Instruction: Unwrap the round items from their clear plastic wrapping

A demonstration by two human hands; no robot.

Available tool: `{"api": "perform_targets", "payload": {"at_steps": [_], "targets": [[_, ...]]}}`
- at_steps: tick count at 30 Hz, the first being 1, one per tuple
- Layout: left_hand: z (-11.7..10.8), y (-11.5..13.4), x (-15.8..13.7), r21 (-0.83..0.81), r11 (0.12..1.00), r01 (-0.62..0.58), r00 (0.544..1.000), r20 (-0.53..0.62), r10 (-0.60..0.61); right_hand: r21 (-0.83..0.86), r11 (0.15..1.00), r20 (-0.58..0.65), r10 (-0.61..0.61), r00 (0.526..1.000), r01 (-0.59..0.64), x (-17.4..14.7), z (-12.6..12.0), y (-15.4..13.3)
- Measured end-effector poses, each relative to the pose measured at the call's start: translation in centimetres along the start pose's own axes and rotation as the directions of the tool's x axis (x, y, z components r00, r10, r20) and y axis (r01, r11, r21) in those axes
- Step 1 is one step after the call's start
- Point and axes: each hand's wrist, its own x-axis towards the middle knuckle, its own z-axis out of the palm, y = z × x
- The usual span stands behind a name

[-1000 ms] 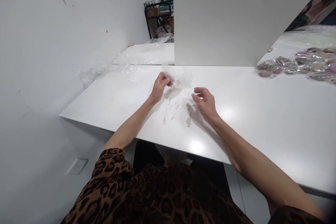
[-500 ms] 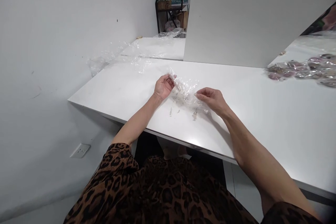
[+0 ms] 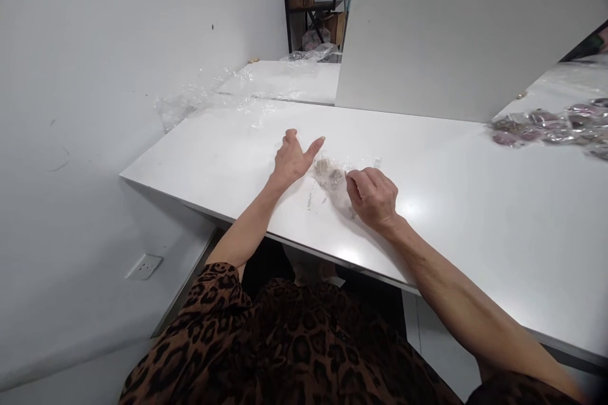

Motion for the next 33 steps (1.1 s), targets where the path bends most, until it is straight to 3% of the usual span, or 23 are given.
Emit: {"api": "perform_targets", "payload": {"at_steps": [2, 4, 6, 8, 10, 12, 14, 17, 19, 21, 24, 26, 28, 30, 33], "targets": [[-0.6, 0.3, -0.1, 0.098, 0.995, -0.022, 0.999, -0.038, 0.026, -0.049, 0.999, -0.057, -0.008, 0.998, 0.005, 0.0, 0.1, 0.3], [-0.7, 0.9, -0.6, 0.141, 0.988, -0.063, 0.998, 0.024, 0.06, -0.095, 0.995, -0.092, -0.007, 0.996, -0.002, 0.2, 0.0, 0.5], [-0.6, 1.7, -1.4, 0.095, 0.993, -0.075, 0.975, 0.215, 0.053, -0.125, 0.991, -0.113, -0.051, 0.992, 0.036, 0.3, -0.2, 0.4], [-0.3, 2.4, -2.4, -0.002, 0.999, -0.039, 0.91, 0.414, 0.036, -0.125, 0.981, -0.116, -0.165, 0.979, 0.15, 0.4, -0.4, 0.0], [-0.2, 2.8, -3.1, -0.061, 0.998, -0.003, 0.855, 0.518, 0.034, -0.082, 0.949, -0.11, -0.312, 0.944, 0.304, 0.2, -0.5, -0.8], [-0.1, 2.6, -3.4, -0.086, 0.996, -0.013, 0.846, 0.53, 0.057, 0.013, 0.908, -0.079, -0.416, 0.906, 0.418, 0.0, -0.5, -1.7], [-0.1, 1.9, -3.3, -0.137, 0.991, 0.011, 0.851, 0.522, 0.063, 0.145, 0.886, -0.006, -0.444, 0.896, 0.44, -0.3, -0.4, -2.4], [0.0, 0.4, -3.0, -0.284, 0.94, 0.188, 0.854, 0.521, -0.014, 0.37, 0.891, 0.128, -0.33, 0.935, 0.264, -0.6, -0.3, -2.7], [0.2, -0.4, -3.0, -0.402, 0.861, 0.312, 0.851, 0.521, -0.065, 0.501, 0.865, 0.226, -0.16, 0.961, 0.027, -0.5, -0.4, -2.5], [0.4, -0.9, -3.2, -0.528, 0.758, 0.384, 0.855, 0.513, -0.076, 0.574, 0.778, 0.354, 0.047, 0.934, -0.257, -0.2, -0.6, -2.2], [0.5, -1.1, -3.3, -0.678, 0.608, 0.413, 0.877, 0.475, -0.066, 0.564, 0.548, 0.523, 0.342, 0.781, -0.618, 0.5, -1.0, -1.6], [0.2, -0.9, -3.3, -0.754, 0.531, 0.387, 0.898, 0.44, -0.03, 0.527, 0.389, 0.582, 0.482, 0.654, -0.756, 1.0, -1.1, -1.1], [-0.2, -0.4, -3.2, -0.809, 0.458, 0.368, 0.908, 0.419, 0.011, 0.48, 0.286, 0.618, 0.561, 0.551, -0.829, 1.3, -1.0, -0.6], [-0.6, 0.3, -3.1, -0.843, 0.359, 0.401, 0.897, 0.441, 0.033, 0.432, 0.242, 0.653, 0.581, 0.486, -0.869, 1.5, -0.8, 0.0], [-1.2, 1.6, -2.8, -0.849, 0.176, 0.499, 0.859, 0.511, 0.026, 0.403, 0.224, 0.699, 0.551, 0.456, -0.887, 1.4, -0.6, 0.7]]}}
